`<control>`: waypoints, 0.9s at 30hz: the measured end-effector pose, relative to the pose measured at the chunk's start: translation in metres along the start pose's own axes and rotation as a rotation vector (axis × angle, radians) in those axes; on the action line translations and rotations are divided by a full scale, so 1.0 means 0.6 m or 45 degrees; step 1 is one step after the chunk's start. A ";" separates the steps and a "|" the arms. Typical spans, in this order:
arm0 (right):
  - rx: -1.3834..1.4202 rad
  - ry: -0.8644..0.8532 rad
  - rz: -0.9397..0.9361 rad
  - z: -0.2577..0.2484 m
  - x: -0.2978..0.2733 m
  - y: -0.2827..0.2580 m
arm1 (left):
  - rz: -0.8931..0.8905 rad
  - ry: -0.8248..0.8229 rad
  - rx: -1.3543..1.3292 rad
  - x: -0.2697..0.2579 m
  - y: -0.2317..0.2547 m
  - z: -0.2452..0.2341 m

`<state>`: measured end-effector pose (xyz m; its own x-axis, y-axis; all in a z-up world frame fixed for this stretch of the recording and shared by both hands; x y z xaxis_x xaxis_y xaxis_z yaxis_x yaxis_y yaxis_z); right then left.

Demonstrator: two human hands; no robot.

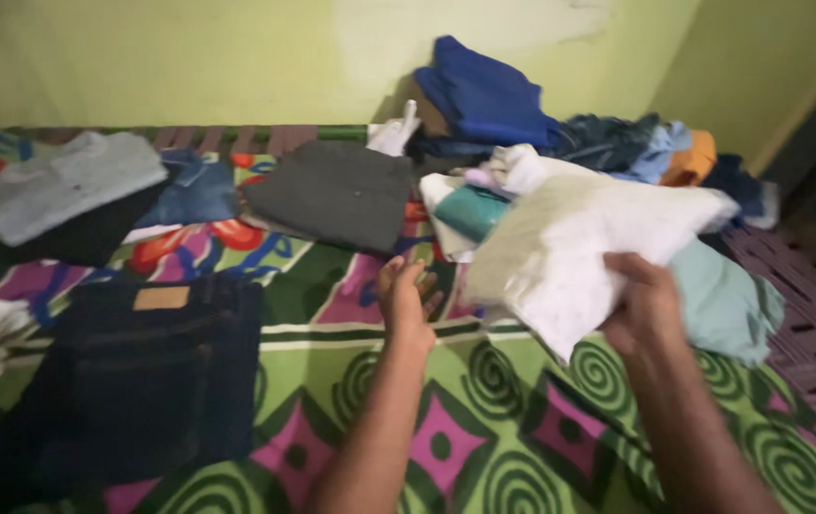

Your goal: The person folds various shirts and pants on a patterned bedsheet, arranging them into neat stacks. They handle each garment one at a time, smoothing and folding them before placing them in organized piles.

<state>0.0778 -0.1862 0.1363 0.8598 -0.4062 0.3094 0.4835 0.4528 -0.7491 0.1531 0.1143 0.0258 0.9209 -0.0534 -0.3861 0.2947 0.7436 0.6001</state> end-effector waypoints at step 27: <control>-2.031 -1.952 -0.294 0.348 -0.071 0.474 | 0.625 0.442 -0.273 0.103 0.057 -0.157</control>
<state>0.2129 0.1257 0.0323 0.6420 0.7630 -0.0754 0.7550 -0.6463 -0.1110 0.1960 0.1991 -0.0437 0.7889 0.5197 -0.3280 -0.2312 0.7455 0.6252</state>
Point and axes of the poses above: each hand's wrist, its own x-axis towards the middle knuckle, its own z-axis out of the palm, y = z × x, the point moved 9 cm from there along x, towards the middle knuckle, and after that the axes turned 13 degrees about -z, right-handed, at the moved point
